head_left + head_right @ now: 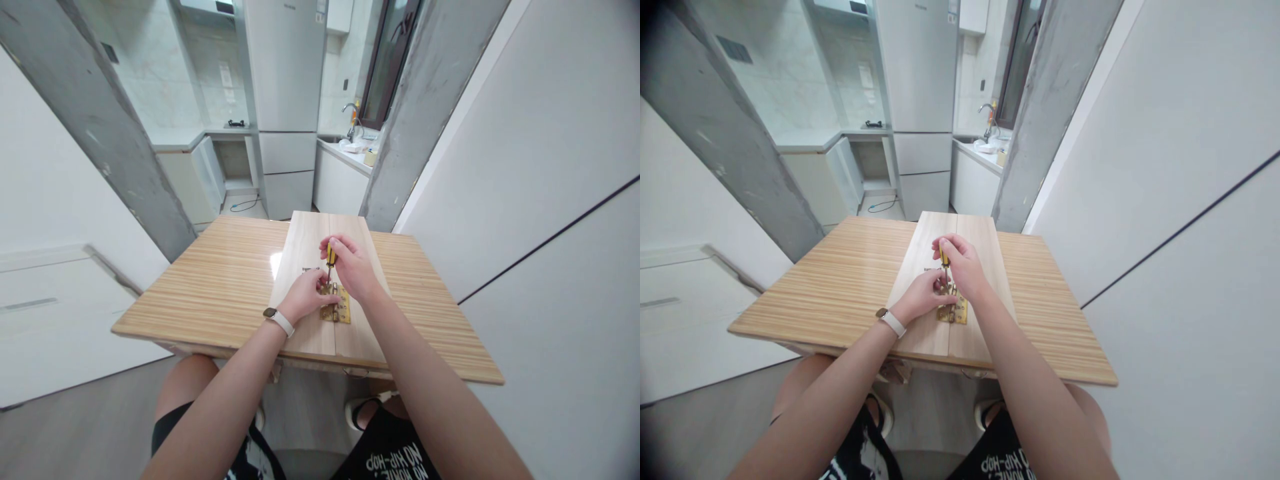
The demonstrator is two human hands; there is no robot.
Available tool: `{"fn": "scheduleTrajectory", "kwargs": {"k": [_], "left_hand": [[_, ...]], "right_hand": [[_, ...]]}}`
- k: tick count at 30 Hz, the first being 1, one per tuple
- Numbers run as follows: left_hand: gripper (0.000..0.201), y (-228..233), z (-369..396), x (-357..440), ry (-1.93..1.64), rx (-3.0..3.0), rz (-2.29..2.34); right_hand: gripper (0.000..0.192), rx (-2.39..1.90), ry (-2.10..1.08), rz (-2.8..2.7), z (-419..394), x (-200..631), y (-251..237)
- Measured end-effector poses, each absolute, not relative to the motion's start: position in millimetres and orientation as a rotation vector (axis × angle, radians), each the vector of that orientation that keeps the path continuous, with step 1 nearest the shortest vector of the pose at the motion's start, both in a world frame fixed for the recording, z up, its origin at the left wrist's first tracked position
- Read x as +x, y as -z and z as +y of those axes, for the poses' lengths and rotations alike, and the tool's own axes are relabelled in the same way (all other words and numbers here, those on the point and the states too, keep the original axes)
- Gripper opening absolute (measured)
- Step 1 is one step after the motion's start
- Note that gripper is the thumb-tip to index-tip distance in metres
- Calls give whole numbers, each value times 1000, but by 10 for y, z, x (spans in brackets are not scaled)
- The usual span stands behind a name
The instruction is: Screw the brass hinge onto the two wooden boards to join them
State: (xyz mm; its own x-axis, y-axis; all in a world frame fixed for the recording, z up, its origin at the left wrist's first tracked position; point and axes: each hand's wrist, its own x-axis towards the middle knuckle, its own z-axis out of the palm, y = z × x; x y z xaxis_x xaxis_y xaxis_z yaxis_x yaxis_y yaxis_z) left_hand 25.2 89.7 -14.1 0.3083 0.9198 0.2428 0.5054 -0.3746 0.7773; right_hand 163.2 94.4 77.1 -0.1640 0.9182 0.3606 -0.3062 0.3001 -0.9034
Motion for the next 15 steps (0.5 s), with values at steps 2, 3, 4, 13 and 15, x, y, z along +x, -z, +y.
{"fn": "scheduleTrajectory", "kwargs": {"k": [2,3,4,13,15], "left_hand": [[47,142,900,255,-928,2003,1255],[47,141,901,256,-928,2006,1253],[47,139,901,257,-928,2008,1252],[47,139,891,257,-927,2005,1249],[48,154,898,259,-927,2001,1252]], "right_hand": [[20,-660,-1199,-1308,944,1626,-755],[20,-668,-1188,-1312,946,1622,-751],[20,-675,-1176,-1309,948,1618,-749],[37,-662,-1150,-1219,920,1596,-798],[34,-664,-1145,-1240,918,1601,-791]]}}
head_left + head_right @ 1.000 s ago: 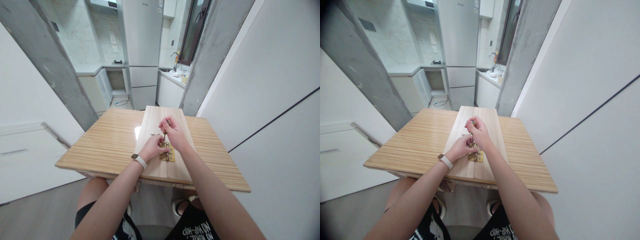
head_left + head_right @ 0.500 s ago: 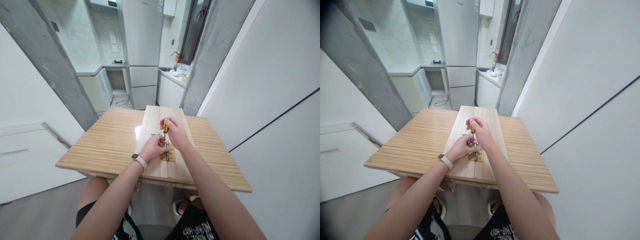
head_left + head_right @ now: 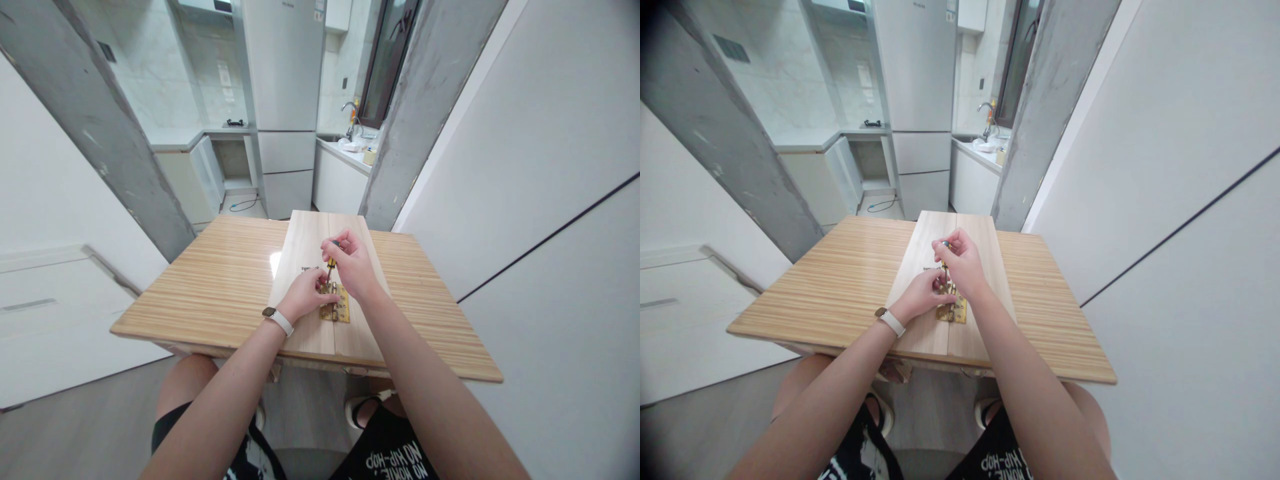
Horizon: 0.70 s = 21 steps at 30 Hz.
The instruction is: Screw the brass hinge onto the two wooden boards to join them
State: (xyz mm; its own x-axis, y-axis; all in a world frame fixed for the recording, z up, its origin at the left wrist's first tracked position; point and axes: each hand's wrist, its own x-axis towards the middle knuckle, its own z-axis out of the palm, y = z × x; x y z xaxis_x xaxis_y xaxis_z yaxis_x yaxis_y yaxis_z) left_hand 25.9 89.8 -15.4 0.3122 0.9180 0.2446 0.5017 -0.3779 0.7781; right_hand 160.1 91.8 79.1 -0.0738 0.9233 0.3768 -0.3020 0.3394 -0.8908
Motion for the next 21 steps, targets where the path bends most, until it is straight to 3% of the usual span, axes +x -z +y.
{"fn": "scheduleTrajectory", "kwargs": {"k": [21], "left_hand": [[46,99,868,275,-926,1975,1246]], "right_hand": [[24,-694,-1196,-1360,874,1616,-793]]}}
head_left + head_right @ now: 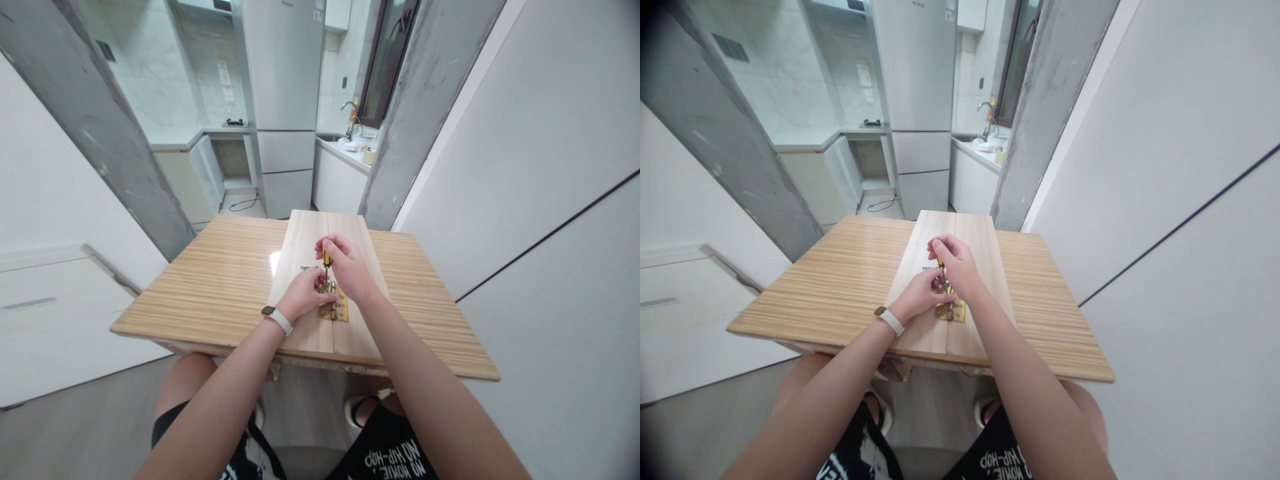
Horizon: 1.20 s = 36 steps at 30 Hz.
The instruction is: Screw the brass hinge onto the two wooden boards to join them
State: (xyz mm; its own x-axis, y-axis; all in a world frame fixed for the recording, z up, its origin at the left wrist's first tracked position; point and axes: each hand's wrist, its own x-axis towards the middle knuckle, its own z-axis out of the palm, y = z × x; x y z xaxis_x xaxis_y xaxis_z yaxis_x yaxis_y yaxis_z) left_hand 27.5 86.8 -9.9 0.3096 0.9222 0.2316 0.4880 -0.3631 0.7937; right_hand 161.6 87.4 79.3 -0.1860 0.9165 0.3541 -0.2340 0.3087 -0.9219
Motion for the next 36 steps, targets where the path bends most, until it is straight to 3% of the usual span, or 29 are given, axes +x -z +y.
{"fn": "scheduleTrajectory", "kwargs": {"k": [11,18,36], "left_hand": [[44,166,902,272,-928,1999,1250],[43,153,899,276,-938,2015,1238],[48,148,918,278,-921,2009,1263]], "right_hand": [[36,-739,-1164,-1296,836,1603,-832],[25,-719,-1194,-1342,833,1641,-863],[26,-733,-1166,-1348,904,1669,-826]]}}
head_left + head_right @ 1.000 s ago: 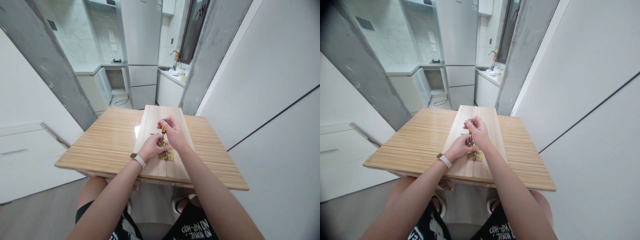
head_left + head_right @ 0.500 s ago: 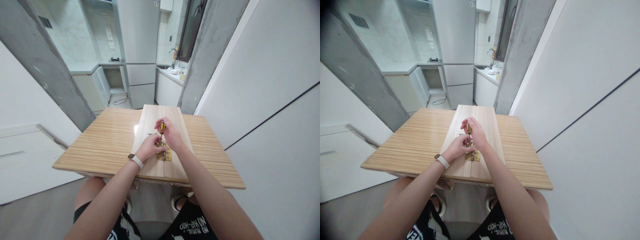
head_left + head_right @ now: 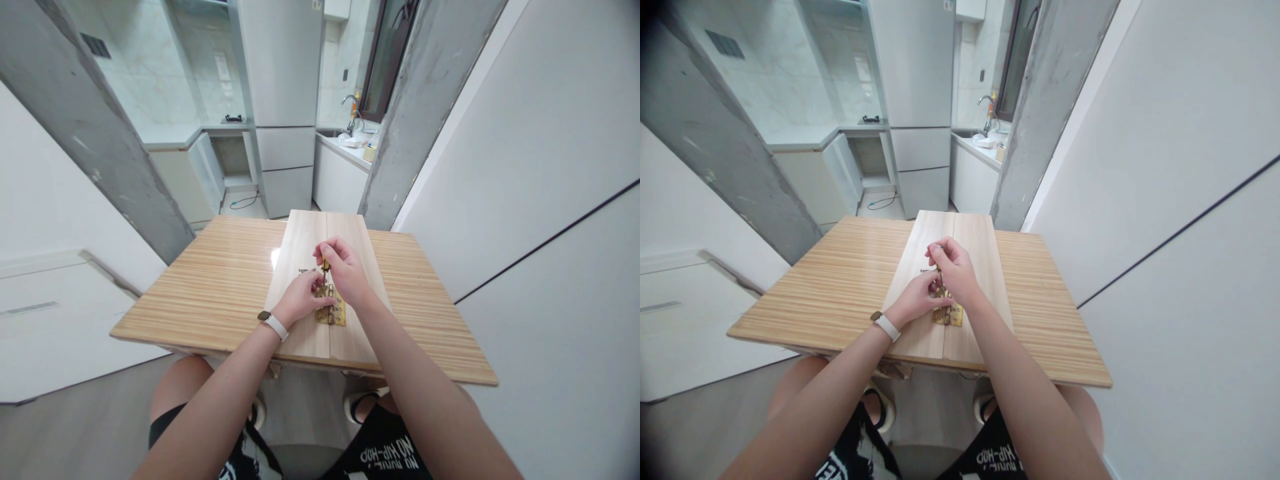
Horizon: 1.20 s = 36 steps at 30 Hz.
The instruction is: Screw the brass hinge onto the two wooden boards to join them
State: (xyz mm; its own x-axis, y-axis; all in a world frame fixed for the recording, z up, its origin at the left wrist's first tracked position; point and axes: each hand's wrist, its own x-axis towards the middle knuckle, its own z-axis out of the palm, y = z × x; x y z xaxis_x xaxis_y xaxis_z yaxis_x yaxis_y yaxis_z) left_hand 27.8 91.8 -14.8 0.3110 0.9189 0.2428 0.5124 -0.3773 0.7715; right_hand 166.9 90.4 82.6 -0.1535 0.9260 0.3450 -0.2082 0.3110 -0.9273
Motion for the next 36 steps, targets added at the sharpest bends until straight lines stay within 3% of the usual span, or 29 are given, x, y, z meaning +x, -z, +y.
{"fn": "scheduleTrajectory", "kwargs": {"k": [9,16,36], "left_hand": [[43,149,916,309,-922,1987,1238],[41,153,912,303,-938,2003,1227],[45,103,912,290,-930,1977,1237]], "right_hand": [[36,-722,-1236,-1285,876,1616,-865],[25,-677,-1244,-1313,928,1640,-829],[30,-757,-1176,-1445,950,1734,-943]]}}
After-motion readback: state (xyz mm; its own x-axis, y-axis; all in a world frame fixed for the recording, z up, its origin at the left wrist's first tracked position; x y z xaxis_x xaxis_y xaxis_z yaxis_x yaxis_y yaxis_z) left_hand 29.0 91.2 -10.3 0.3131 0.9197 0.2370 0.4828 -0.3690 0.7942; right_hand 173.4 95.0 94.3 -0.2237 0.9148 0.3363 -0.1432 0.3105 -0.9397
